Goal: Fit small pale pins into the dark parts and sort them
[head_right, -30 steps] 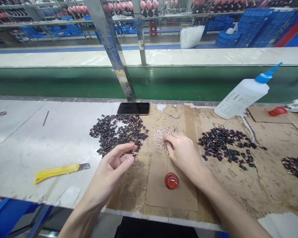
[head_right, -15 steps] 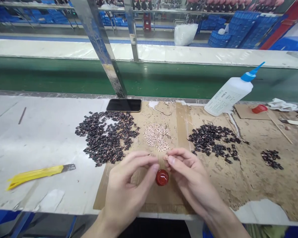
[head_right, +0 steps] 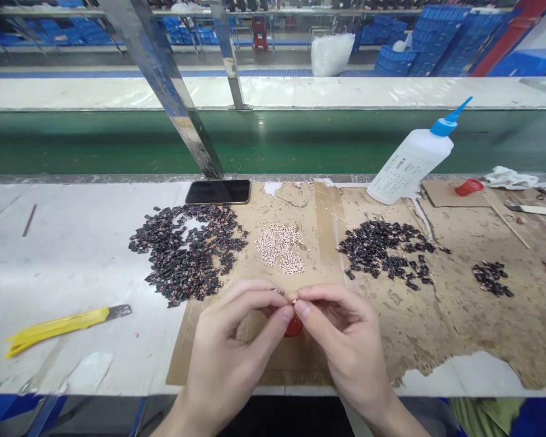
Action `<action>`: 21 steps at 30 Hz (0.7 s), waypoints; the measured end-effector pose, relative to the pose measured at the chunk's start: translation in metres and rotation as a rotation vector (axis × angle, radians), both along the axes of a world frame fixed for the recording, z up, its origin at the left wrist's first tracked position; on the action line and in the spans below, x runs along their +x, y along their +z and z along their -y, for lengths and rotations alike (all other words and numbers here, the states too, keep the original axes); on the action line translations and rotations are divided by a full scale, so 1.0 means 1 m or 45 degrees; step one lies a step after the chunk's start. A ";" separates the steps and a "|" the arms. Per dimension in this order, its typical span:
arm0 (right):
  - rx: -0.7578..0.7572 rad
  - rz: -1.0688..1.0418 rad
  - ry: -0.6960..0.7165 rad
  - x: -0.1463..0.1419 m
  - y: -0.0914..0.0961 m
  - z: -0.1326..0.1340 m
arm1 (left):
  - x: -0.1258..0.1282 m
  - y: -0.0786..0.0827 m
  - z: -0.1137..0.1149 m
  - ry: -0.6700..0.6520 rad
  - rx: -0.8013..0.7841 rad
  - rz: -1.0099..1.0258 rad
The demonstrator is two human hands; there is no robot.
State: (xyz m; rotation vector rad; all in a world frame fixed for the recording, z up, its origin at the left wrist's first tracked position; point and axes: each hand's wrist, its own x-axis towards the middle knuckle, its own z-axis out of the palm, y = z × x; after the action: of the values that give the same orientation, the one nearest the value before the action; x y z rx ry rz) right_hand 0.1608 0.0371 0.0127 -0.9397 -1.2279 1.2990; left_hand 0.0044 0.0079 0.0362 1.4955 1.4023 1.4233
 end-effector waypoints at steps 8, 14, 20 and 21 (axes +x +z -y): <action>0.693 0.400 -0.067 0.002 -0.001 0.004 | -0.005 0.006 -0.003 -0.209 -0.665 0.732; 0.687 0.465 -0.026 0.003 0.000 0.003 | -0.010 0.002 0.000 -0.272 -0.689 0.808; 0.684 0.605 0.070 0.008 0.002 0.004 | -0.007 0.000 0.003 -0.263 -0.684 0.871; 0.680 0.619 0.075 0.010 0.002 0.004 | -0.006 0.000 0.003 -0.237 -0.668 0.860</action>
State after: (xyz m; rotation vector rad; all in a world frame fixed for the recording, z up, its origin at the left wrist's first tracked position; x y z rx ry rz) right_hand 0.1704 0.0331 0.0145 -0.8461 -1.8730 0.7287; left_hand -0.0012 0.0047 0.0367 0.6922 1.0545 1.1601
